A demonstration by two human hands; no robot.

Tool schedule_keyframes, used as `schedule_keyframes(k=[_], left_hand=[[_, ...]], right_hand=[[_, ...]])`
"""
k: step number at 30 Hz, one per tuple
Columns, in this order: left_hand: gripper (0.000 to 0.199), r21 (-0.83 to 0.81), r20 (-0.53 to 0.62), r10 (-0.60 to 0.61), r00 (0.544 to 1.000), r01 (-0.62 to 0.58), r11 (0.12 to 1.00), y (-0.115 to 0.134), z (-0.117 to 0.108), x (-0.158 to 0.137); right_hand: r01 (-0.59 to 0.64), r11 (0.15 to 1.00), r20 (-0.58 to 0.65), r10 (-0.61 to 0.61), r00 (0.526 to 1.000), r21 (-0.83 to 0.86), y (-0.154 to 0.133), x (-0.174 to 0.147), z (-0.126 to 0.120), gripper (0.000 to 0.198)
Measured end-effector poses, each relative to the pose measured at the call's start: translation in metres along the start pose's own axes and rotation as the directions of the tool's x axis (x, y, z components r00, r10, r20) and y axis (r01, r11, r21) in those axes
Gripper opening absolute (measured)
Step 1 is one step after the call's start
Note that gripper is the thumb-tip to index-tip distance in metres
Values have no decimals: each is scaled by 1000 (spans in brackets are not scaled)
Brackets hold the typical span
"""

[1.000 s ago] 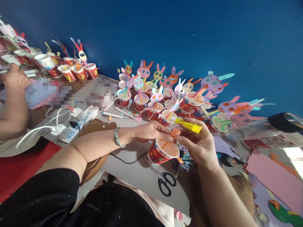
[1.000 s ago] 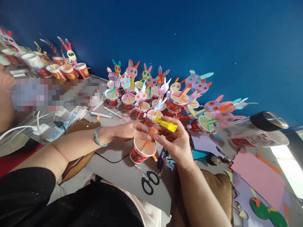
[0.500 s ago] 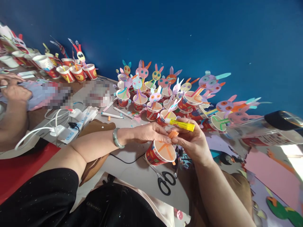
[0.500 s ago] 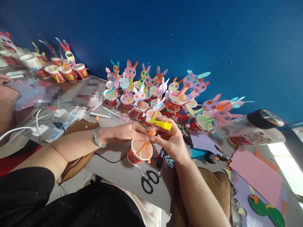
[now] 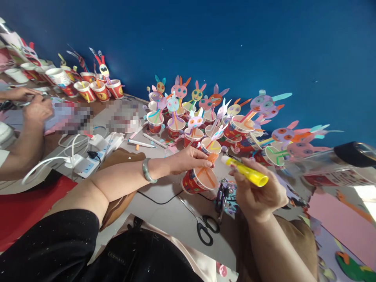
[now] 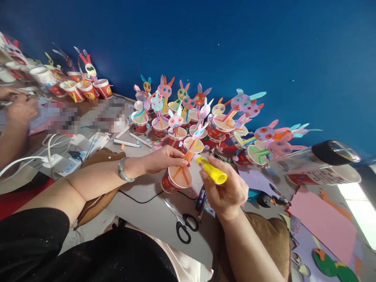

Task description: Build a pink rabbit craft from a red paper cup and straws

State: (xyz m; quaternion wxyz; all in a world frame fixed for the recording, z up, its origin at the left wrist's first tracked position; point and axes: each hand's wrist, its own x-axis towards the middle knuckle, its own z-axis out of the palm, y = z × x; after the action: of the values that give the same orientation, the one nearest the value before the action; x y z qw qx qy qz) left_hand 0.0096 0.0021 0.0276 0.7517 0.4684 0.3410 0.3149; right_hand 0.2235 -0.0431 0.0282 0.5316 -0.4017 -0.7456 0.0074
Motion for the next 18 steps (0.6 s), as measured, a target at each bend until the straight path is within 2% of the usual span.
schedule_keyframes(k=[1,3,5,8,10,14,18], left_hand=[[34,9,1,16,1000,-16,1000,0,0,0],[35,45,22,55,998,-56,997,0,1,-1],[33,104,34,92,995,-95,990,0,1,-2],[24,202,26,123,992,-126,971,1,3,-3],[20,239,26,125,992,-128,963,0,4,-3],[25,274,35,129,991,-134,952,-2,4,-2],[34,361,-2,142,990,-132,923,-5,3,-1]], right_hand=[[137,989,39,-135,990,-53,-1,1,-1,35],[339,934,114,-327,938,-112,-2,4,-1,38],[427,892,205,-394,896,-148,-2,8,0,37],[462,861,283,-398,873,-214,-1,8,3,34],[466,849,293,-393,872,-248,0,6,4,34],[431,849,257,-362,896,-306,5,3,5,38],[363,864,153,-329,932,-348,5,5,2,35]])
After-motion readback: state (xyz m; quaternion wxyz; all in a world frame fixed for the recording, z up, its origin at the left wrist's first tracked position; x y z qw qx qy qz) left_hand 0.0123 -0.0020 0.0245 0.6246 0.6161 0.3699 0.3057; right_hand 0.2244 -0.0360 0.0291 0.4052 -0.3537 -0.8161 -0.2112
